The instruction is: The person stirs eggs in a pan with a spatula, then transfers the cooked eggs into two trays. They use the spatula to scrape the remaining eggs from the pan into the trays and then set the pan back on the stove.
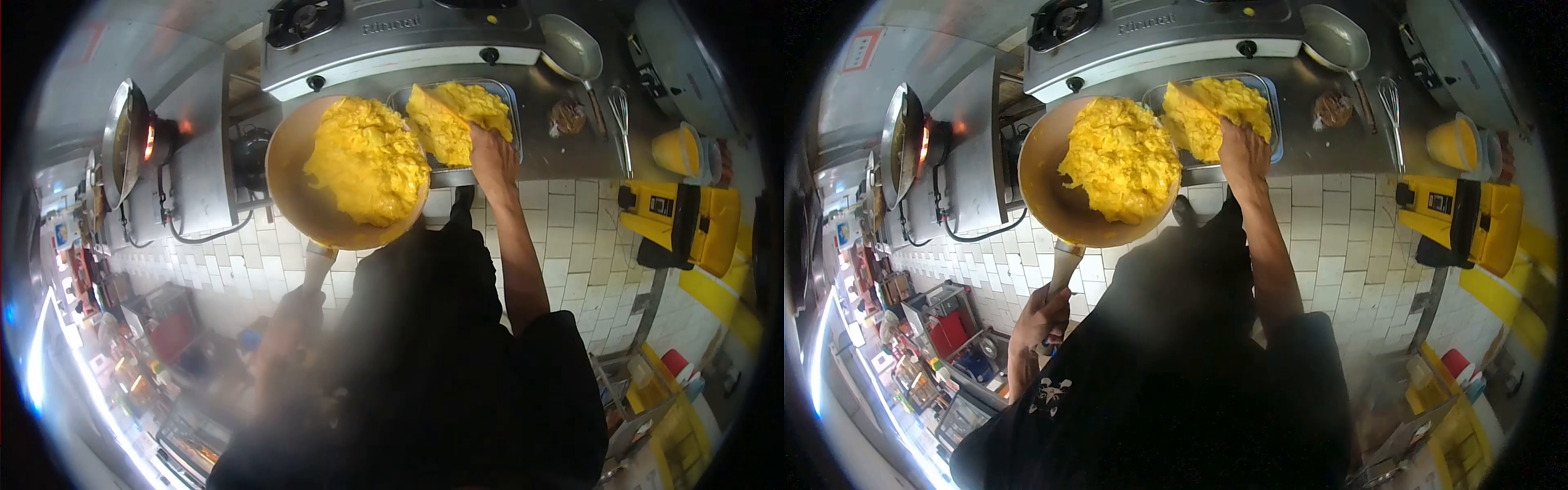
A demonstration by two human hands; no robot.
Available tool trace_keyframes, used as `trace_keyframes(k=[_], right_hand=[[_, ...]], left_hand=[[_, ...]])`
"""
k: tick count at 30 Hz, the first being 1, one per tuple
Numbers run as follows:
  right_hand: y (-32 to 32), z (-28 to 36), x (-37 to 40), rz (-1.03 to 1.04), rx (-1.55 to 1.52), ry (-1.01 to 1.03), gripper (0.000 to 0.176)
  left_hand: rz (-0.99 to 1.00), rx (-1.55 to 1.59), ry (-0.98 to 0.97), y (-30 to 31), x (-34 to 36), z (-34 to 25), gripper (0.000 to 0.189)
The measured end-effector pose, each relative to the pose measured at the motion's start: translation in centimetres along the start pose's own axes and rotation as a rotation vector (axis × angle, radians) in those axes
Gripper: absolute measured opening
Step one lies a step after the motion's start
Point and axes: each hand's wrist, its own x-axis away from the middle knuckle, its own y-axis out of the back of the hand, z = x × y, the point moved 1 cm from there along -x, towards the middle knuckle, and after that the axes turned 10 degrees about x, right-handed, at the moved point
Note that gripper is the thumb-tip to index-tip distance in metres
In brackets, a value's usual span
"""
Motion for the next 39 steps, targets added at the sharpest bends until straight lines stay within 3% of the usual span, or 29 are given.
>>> trace_keyframes(k=[3,5,8,13,15,17,20,23,24,27,31,37,39], right_hand=[[-1.2,-0.9,0.0,-0.030,-0.011,0.111,0.033],[0.5,-1.3,-0.1,0.011,-0.018,0.129,0.032],[3.0,-1.2,-0.3,0.026,-0.088,0.111,0.031],[4.0,-1.2,-1.2,0.031,-0.254,0.126,0.028],[3.6,-0.8,-1.5,0.054,-0.328,0.195,0.029],[3.4,0.1,-2.1,0.080,-0.407,0.270,0.029],[3.4,1.4,-2.6,0.212,-0.441,0.311,0.028],[3.3,2.3,-3.6,0.273,-0.431,0.417,0.029],[3.5,2.9,-4.0,0.284,-0.405,0.441,0.029],[3.6,4.5,-5.6,0.283,-0.375,0.556,0.028],[3.0,6.3,-7.5,0.297,-0.375,0.627,0.028],[-0.4,8.6,-9.5,0.286,-0.159,0.654,0.028],[-1.8,8.6,-9.4,0.245,-0.087,0.630,0.028]], left_hand=[[0.003,-0.045,-0.049,0.5,0.0,1.5,0.027],[0.000,0.291,0.017,-0.5,1.0,1.3,0.026],[-0.005,0.419,0.001,-0.2,0.9,3.3,0.014],[-0.189,0.292,-0.082,-2.0,1.6,3.5,0.024],[-0.228,0.522,0.061,-2.8,1.8,2.4,0.025],[-0.269,0.591,0.085,-3.5,1.7,0.4,0.025],[-0.155,0.755,0.113,-3.7,1.3,-0.6,0.025],[-0.228,0.822,0.165,-3.2,0.7,-1.4,0.023],[-0.096,0.924,0.101,-2.5,0.3,-1.0,0.019],[-0.202,0.868,0.188,-2.4,-0.2,-3.3,0.017],[-0.181,0.895,0.223,-1.5,-1.5,-4.8,0.013],[-0.088,1.100,0.272,-0.2,-2.0,-8.7,0.019],[-0.192,1.087,0.204,-0.4,-1.6,-10.1,0.030]])
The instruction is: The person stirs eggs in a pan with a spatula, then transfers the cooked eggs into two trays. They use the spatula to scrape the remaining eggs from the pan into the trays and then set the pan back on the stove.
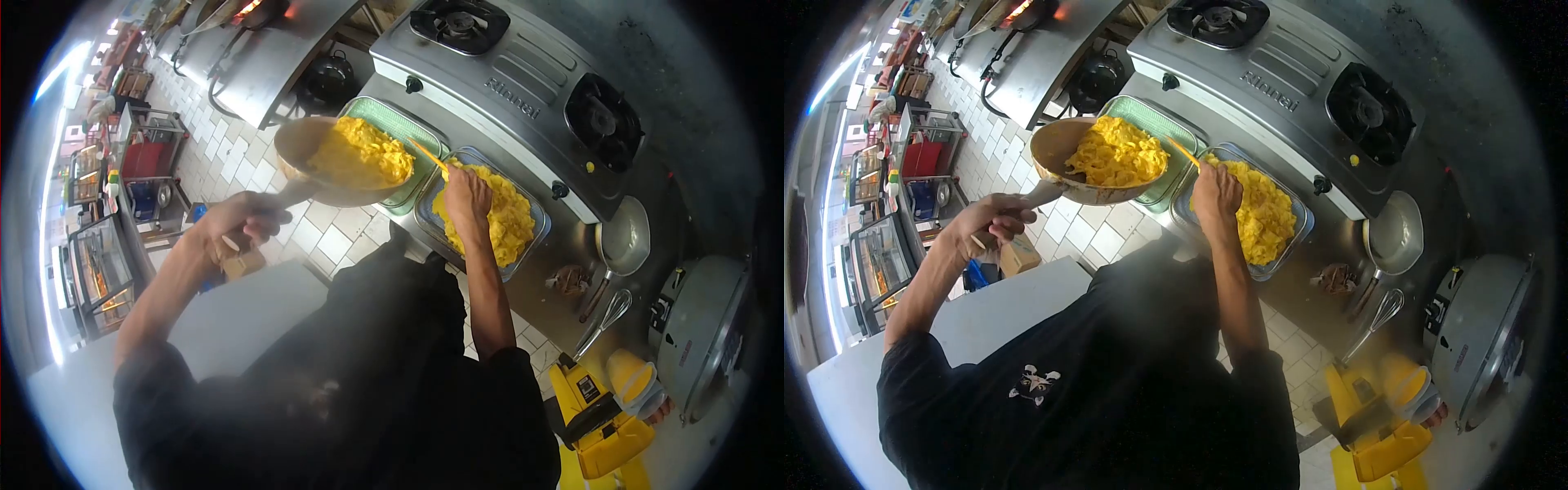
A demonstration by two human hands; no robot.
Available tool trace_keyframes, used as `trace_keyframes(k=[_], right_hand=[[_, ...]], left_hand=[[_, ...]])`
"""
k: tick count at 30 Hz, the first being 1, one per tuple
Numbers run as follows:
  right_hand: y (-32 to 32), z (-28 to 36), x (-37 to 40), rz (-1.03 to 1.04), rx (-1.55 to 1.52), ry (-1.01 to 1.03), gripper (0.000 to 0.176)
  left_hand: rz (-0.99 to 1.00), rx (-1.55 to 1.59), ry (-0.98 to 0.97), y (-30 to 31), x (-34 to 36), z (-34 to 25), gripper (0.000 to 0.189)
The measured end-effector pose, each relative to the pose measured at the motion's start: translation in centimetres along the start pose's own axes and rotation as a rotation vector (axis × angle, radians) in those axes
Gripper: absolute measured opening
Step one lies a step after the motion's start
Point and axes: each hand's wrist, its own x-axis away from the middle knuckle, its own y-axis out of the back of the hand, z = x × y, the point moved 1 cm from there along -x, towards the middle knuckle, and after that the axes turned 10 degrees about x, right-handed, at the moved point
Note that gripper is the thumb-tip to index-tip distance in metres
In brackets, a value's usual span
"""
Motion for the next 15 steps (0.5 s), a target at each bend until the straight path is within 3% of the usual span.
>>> trace_keyframes(k=[1,4,6,8,9,10,12,13,15], right_hand=[[-0.6,-0.2,-0.5,0.066,0.025,-0.025,0.028],[0.1,-0.2,-0.7,0.096,0.042,-0.003,0.025],[-0.3,-0.6,-0.8,0.073,0.039,0.003,0.024],[-0.3,-0.6,-1.0,0.044,0.036,0.002,0.023],[-0.2,-0.6,-1.0,0.050,0.031,0.000,0.023],[-0.2,-0.6,-1.0,0.053,0.026,-0.003,0.022],[0.4,-0.1,-0.9,0.067,0.040,-0.015,0.022],[0.6,0.1,-0.8,0.077,0.051,-0.023,0.022],[0.2,-0.1,-0.8,0.042,0.047,-0.032,0.021]], left_hand=[[0.113,0.036,0.001,-0.3,0.4,-0.4,0.029],[0.130,-0.183,-0.178,-3.2,2.8,-1.0,0.019],[0.222,-0.179,-0.165,-1.6,2.0,-2.2,0.011],[0.323,-0.312,-0.282,-1.0,1.8,-3.1,0.029],[0.349,-0.323,-0.284,-1.6,2.5,-3.6,0.058],[0.352,-0.325,-0.284,-2.2,2.7,-4.1,0.058],[0.582,-0.311,-0.410,-3.0,2.7,-4.9,0.083],[0.597,-0.353,-0.455,-2.8,2.4,-5.4,0.100],[0.644,-0.499,-0.547,-2.3,1.1,-5.7,0.102]])
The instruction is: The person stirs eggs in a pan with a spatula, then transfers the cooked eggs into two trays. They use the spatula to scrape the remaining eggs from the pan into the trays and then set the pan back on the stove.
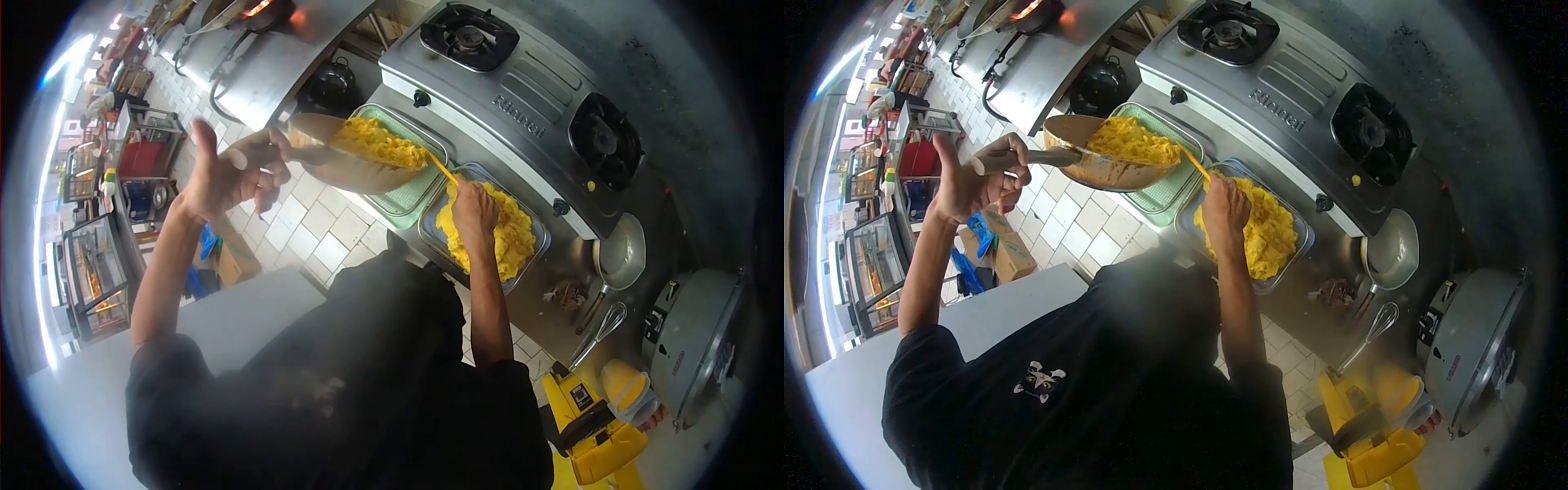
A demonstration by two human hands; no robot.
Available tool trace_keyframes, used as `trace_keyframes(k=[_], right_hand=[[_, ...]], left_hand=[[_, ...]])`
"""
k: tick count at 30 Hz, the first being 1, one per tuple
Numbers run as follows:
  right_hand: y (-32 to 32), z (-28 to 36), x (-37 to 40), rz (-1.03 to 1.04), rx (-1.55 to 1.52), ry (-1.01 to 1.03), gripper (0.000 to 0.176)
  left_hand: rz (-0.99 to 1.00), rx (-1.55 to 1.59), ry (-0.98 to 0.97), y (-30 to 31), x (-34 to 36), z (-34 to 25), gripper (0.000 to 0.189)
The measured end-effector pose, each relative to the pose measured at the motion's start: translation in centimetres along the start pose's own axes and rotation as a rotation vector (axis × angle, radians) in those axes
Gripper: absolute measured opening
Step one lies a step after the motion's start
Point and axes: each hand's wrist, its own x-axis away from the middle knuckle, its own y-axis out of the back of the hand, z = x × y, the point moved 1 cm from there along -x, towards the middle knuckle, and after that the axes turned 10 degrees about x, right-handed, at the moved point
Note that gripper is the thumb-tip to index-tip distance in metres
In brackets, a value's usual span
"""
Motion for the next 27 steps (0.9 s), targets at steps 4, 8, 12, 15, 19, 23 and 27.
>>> trace_keyframes(k=[4,8,12,15,19,23,27], right_hand=[[-0.6,-0.1,-0.4,-0.044,-0.013,-0.010,0.019],[-0.3,0.2,-0.5,-0.027,0.001,-0.014,0.020],[-0.4,0.1,-0.5,-0.032,-0.026,-0.026,0.018],[0.1,0.5,-0.2,-0.031,-0.046,-0.041,0.017],[-0.2,0.6,-0.1,-0.033,-0.050,-0.054,0.017],[-0.9,0.6,0.2,-0.091,-0.058,-0.060,0.017],[-0.5,0.9,0.2,-0.090,-0.067,-0.068,0.017]], left_hand=[[-0.020,-0.487,-0.025,-0.3,-0.4,-0.5,0.063],[-0.258,-0.596,0.116,-1.8,0.2,-1.5,0.029],[-0.217,-0.886,-0.121,-0.6,0.1,-1.0,0.019],[-0.185,-0.901,-0.260,0.8,-0.3,-0.7,0.015],[-0.290,-1.066,-0.435,0.5,-0.9,-0.5,0.015],[-0.218,-0.989,-0.965,1.7,-2.8,1.3,0.012],[-0.069,-0.242,-0.840,3.1,-4.1,4.8,0.042]])
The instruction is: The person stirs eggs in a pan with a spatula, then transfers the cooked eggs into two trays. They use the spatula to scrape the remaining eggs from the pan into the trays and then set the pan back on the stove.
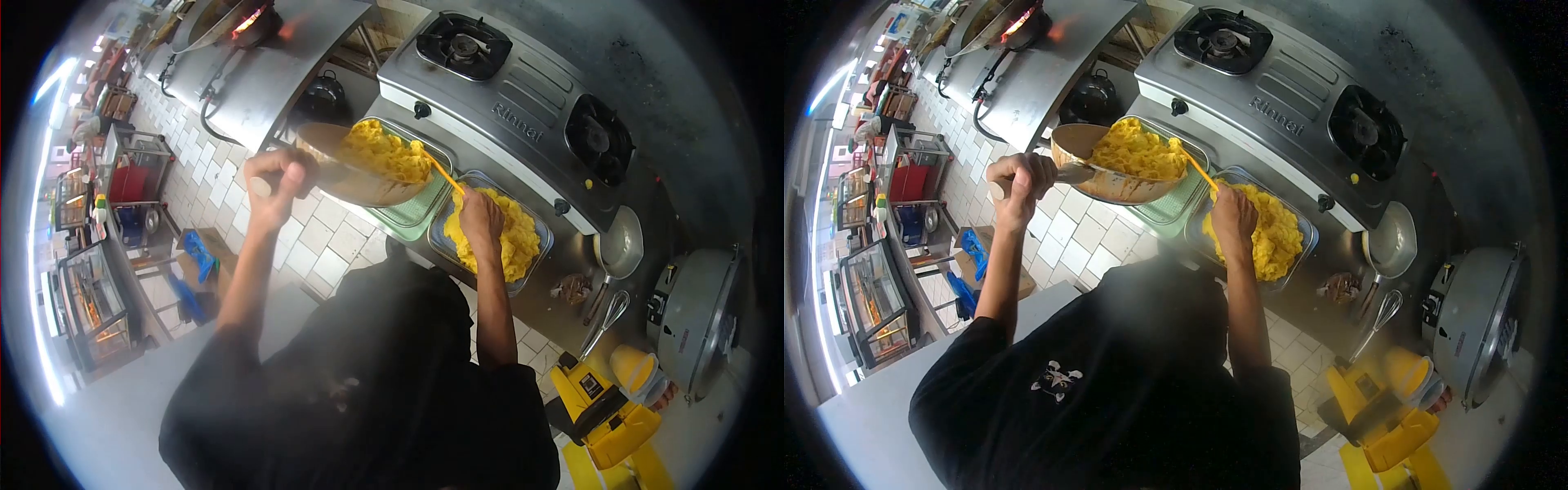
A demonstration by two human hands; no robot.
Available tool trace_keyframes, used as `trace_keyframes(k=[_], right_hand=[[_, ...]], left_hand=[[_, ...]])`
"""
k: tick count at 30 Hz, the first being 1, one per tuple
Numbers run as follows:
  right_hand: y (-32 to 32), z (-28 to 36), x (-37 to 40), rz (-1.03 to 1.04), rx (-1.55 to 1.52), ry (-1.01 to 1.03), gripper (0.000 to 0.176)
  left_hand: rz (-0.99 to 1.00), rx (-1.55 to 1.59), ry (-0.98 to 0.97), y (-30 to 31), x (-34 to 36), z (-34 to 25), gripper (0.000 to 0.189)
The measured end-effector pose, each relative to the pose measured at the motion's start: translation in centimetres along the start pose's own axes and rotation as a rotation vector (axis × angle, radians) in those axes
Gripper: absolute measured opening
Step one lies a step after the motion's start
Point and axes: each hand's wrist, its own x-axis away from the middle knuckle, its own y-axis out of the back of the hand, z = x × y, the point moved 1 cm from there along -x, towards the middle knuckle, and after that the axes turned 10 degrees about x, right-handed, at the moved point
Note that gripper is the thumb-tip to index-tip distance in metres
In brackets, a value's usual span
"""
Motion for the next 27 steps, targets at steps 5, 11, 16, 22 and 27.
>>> trace_keyframes(k=[5,11,16,22,27], right_hand=[[0.4,0.2,0.1,0.005,-0.021,-0.029,0.017],[0.3,-0.2,-0.3,0.042,-0.017,-0.052,0.020],[0.0,-0.1,-0.6,0.050,-0.021,0.005,0.021],[-0.4,-0.2,-0.8,0.069,0.015,0.029,0.022],[0.2,0.0,-0.1,0.068,0.008,0.035,0.023]], left_hand=[[-0.165,-0.112,-0.152,-0.4,-2.2,0.7,0.043],[-0.151,0.032,-0.047,-0.9,-5.2,-1.0,0.042],[-0.220,-0.018,-0.041,-2.3,-5.6,-1.4,0.042],[-0.300,-0.098,0.003,-2.1,-5.5,-1.3,0.042],[-0.326,-0.176,-0.045,-3.2,-4.8,-1.4,0.042]])
